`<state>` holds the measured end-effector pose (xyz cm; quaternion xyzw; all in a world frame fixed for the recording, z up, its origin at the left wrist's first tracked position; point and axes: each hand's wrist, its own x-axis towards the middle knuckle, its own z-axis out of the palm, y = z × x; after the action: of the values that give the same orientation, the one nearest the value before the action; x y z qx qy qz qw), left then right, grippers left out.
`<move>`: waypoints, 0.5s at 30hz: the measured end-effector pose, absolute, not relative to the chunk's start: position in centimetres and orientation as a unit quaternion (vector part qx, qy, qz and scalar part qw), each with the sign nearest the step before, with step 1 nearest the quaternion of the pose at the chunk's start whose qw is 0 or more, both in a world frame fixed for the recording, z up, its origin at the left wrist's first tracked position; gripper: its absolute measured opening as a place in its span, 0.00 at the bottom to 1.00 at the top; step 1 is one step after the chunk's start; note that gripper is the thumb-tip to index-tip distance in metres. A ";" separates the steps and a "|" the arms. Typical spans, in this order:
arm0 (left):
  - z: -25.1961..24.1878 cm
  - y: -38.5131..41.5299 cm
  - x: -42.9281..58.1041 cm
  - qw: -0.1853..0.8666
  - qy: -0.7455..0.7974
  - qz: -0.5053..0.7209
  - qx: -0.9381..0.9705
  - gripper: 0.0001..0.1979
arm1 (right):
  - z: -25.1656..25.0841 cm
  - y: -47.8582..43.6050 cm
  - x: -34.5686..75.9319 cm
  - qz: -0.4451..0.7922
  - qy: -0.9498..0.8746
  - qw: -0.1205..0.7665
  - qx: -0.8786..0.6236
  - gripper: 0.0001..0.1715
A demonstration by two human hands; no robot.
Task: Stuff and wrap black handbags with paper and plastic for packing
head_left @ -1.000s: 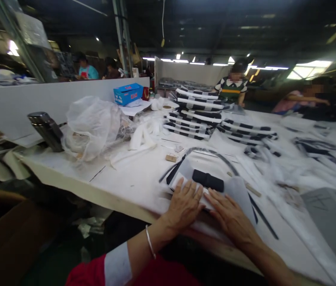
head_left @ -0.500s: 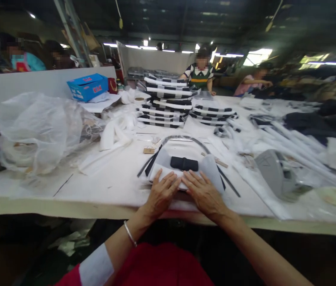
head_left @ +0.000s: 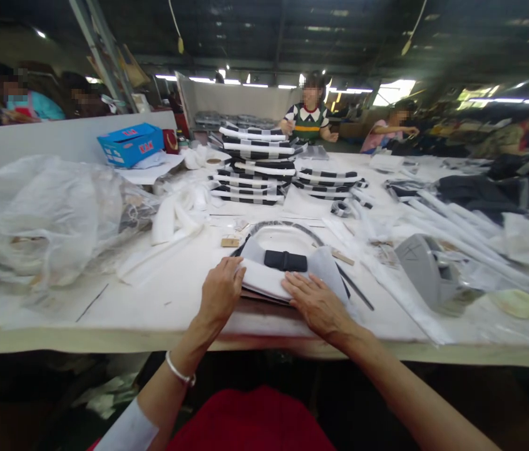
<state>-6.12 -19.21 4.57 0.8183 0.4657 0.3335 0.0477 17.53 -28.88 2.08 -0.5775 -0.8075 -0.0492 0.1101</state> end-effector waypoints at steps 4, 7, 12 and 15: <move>5.5 -17.6 -7.1 0.169 0.517 0.314 0.778 0.14 | 2.7 -28.4 17.8 -0.021 -0.809 0.100 -0.579 0.25; 5.8 -16.5 -7.6 0.256 0.529 0.303 0.751 0.13 | 3.1 -28.3 17.7 -0.005 -0.807 0.090 -0.584 0.25; 5.6 -15.4 -8.1 0.295 0.499 0.275 0.767 0.11 | 3.5 -28.3 17.4 0.022 -0.798 0.088 -0.595 0.27; 5.4 -14.6 -8.0 0.304 0.491 0.264 0.772 0.14 | 3.9 -27.9 17.5 0.054 -0.794 0.083 -0.600 0.27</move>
<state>-8.02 -14.64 5.39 0.7724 0.4908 0.2643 0.3044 17.54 -27.90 3.94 -0.5998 -0.7941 0.0540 0.0825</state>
